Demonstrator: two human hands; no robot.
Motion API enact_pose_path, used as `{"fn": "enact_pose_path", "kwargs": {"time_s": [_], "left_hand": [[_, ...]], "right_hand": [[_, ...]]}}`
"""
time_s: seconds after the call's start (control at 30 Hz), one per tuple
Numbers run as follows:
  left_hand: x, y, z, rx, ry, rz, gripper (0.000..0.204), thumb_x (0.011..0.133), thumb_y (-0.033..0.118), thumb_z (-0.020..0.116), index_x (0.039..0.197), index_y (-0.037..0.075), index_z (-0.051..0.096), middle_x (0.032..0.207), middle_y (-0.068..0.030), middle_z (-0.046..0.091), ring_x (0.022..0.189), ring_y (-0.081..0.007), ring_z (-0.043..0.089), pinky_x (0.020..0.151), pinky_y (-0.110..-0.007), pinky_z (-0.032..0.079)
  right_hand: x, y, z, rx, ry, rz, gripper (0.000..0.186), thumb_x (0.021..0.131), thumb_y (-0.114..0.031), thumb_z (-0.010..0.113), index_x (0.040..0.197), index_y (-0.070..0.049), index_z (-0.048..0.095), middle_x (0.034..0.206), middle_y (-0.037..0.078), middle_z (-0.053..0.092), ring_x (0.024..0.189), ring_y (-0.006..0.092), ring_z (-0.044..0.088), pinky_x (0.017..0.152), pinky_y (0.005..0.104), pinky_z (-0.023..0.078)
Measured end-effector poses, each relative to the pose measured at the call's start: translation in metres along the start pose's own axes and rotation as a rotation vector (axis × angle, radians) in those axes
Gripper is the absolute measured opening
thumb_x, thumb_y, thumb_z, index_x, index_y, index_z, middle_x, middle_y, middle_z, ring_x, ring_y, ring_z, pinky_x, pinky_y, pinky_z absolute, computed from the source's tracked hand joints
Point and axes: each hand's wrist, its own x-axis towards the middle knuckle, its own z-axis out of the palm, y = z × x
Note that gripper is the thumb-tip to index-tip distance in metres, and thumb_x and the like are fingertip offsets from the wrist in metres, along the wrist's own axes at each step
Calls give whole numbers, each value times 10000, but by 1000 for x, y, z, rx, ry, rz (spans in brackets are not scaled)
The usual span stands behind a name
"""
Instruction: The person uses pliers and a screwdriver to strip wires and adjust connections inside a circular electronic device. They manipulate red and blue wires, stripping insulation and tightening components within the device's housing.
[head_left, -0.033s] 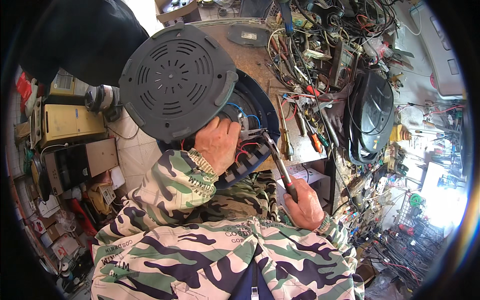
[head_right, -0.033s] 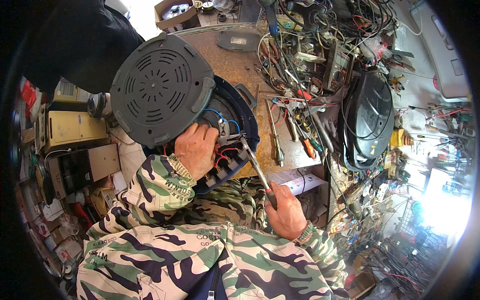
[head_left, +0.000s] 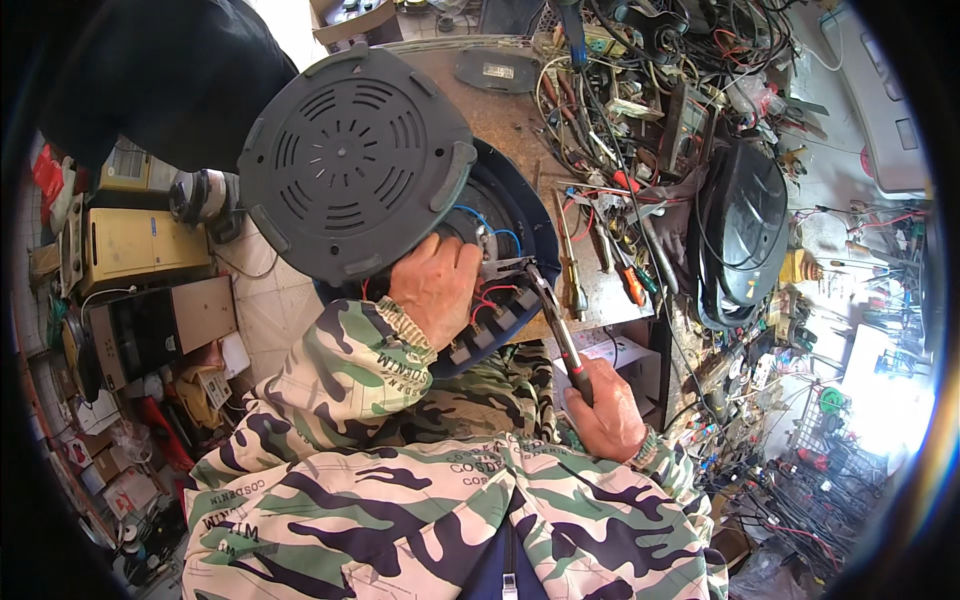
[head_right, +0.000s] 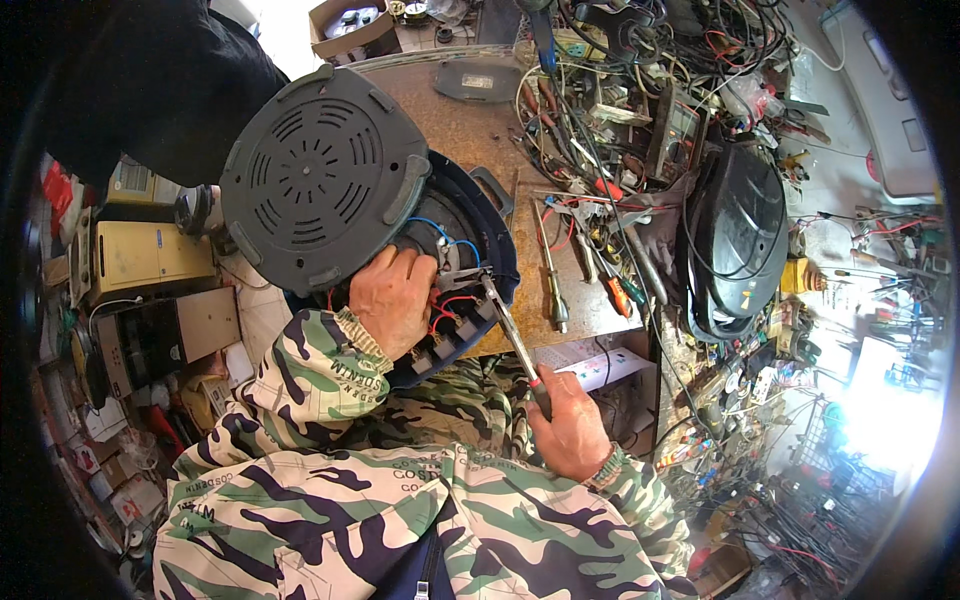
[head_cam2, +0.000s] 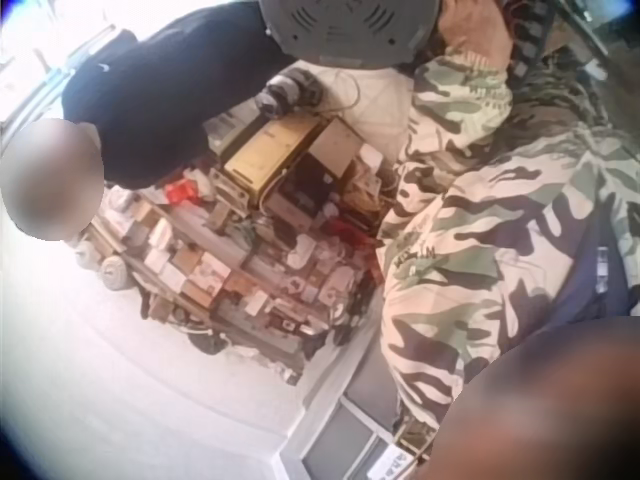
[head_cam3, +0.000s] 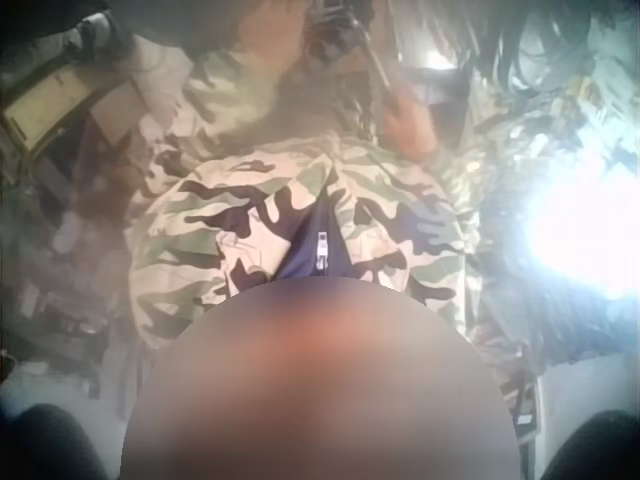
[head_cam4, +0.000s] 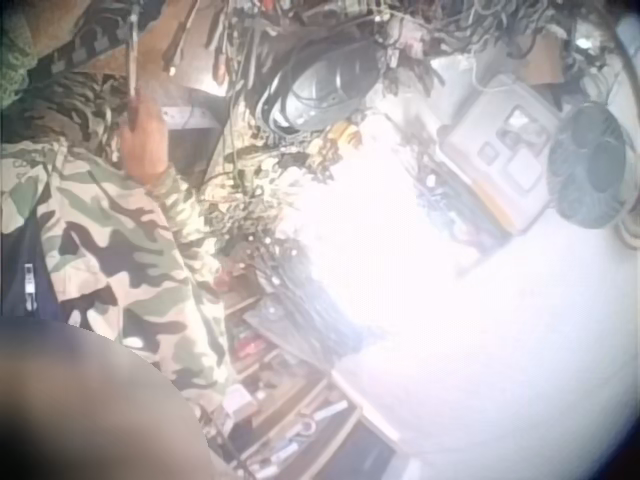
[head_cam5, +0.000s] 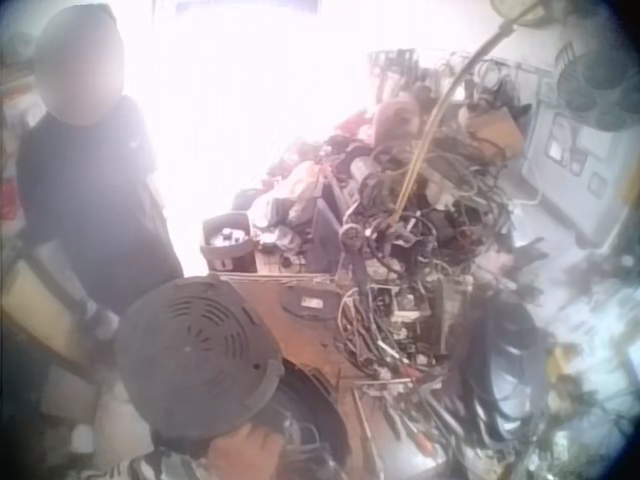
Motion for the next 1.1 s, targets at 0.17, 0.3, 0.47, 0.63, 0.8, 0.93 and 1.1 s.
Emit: {"fn": "enact_pose_path", "kwargs": {"time_s": [0.17,0.3,0.47,0.63,0.8,0.93,1.1], "left_hand": [[-1,1,-1,23,-15,-8,335,691,32,774,957,72,573,925,-133,611,923,-347,613,776,-457,528],[1,1,3,38,-42,-1,332,698,42,776,964,63,578,942,-140,623,929,-350,617,790,-456,534],[1,1,5,39,-50,-14,324,707,48,772,967,59,579,946,-144,626,931,-359,617,798,-461,536],[2,1,2,38,-46,-12,327,713,51,771,974,60,575,944,-146,622,927,-363,614,793,-465,534],[2,1,6,39,-42,-7,329,713,46,768,975,65,569,940,-142,619,925,-361,613,788,-468,531],[1,2,0,31,-34,-10,317,712,43,765,966,69,577,934,-139,617,916,-359,614,785,-464,532],[1,-1,10,-1,4,12,291,717,44,757,960,64,599,920,-143,615,902,-357,616,767,-461,533]], "right_hand": [[3,-11,5,100,-34,120,382,966,-146,675,1292,43,616,949,246,661,849,448,648,788,481,523],[1,-4,11,335,-73,198,321,989,-176,667,1230,32,632,802,205,681,705,404,651,701,440,518],[6,26,35,631,-133,181,299,994,-178,651,1218,19,634,780,222,684,708,392,675,688,451,517],[6,13,42,259,43,148,335,958,-175,652,1245,-2,634,903,287,695,855,503,677,737,505,522],[-1,15,5,466,-238,157,492,957,-115,596,1410,72,548,1146,257,712,977,375,710,892,423,551],[-4,7,-32,1064,-451,361,560,980,-67,545,1508,104,470,1350,192,672,1255,269,654,1033,380,523],[5,-10,-60,994,-499,323,558,979,-25,512,1522,92,457,1377,202,652,1264,297,655,1022,405,525]]}}
